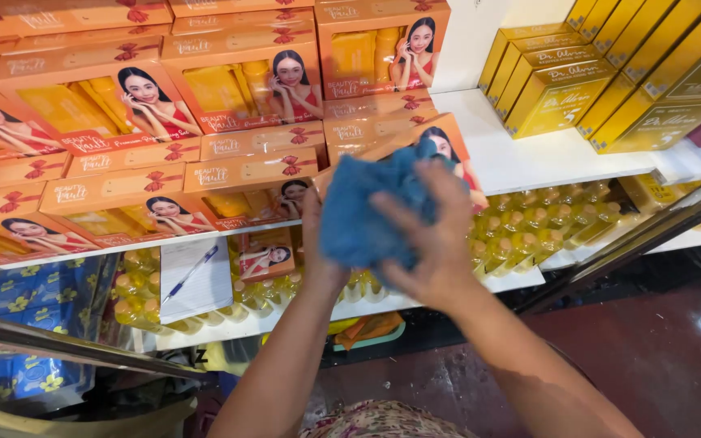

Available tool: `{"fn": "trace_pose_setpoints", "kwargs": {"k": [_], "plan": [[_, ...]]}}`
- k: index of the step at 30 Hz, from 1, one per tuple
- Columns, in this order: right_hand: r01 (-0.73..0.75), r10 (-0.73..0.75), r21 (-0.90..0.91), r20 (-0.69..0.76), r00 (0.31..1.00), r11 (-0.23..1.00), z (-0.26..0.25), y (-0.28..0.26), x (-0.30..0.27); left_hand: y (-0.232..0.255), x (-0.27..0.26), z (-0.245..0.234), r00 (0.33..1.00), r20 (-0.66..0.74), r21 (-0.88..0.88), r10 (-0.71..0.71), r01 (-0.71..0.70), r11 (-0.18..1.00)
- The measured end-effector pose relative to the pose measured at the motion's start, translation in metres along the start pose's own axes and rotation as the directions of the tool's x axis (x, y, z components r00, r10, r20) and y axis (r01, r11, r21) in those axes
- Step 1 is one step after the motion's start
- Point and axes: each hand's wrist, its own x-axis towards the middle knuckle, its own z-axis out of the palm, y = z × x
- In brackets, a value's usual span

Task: The person repeatedly picks up orange product boxes from a shelf, wipes them with a blue cloth, and places them back. The person handles the boxes one at a time, turning them over to wipe different sides before restacking them on the shelf.

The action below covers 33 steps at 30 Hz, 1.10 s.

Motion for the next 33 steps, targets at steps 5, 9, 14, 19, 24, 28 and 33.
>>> {"fn": "trace_pose_setpoints", "kwargs": {"k": [5,9,14,19,24,28,33], "plan": [[0.042,-0.041,-0.113,0.012,0.999,0.993,0.007,0.016,-0.006,0.019,-0.019,0.009,0.986,0.105,0.247,0.128,-0.151,0.957],[-0.120,0.114,-0.066,-0.090,0.989,0.991,-0.001,0.016,0.011,0.034,-0.029,0.011,0.974,0.185,0.389,0.127,-0.191,0.901],[0.059,-0.059,0.053,-0.013,0.998,0.997,-0.002,-0.023,0.038,0.005,-0.020,-0.025,0.912,0.361,0.494,0.197,-0.366,0.789],[0.010,-0.008,0.036,-0.056,0.998,0.999,0.013,0.035,0.029,0.064,-0.038,0.018,0.931,0.360,0.455,0.065,-0.236,0.859],[-0.296,0.553,0.620,-0.271,0.788,0.726,0.035,0.076,0.005,0.071,-0.034,0.020,0.937,0.233,0.368,0.259,-0.332,0.869],[-0.253,0.736,0.850,-0.209,0.644,0.463,0.050,0.045,-0.010,0.062,-0.030,0.023,0.921,0.181,0.285,0.345,-0.385,0.878],[-0.105,0.850,0.991,0.128,0.510,-0.087,0.067,-0.007,-0.010,0.039,-0.024,0.036,0.890,0.004,0.090,0.456,-0.454,0.886]]}}
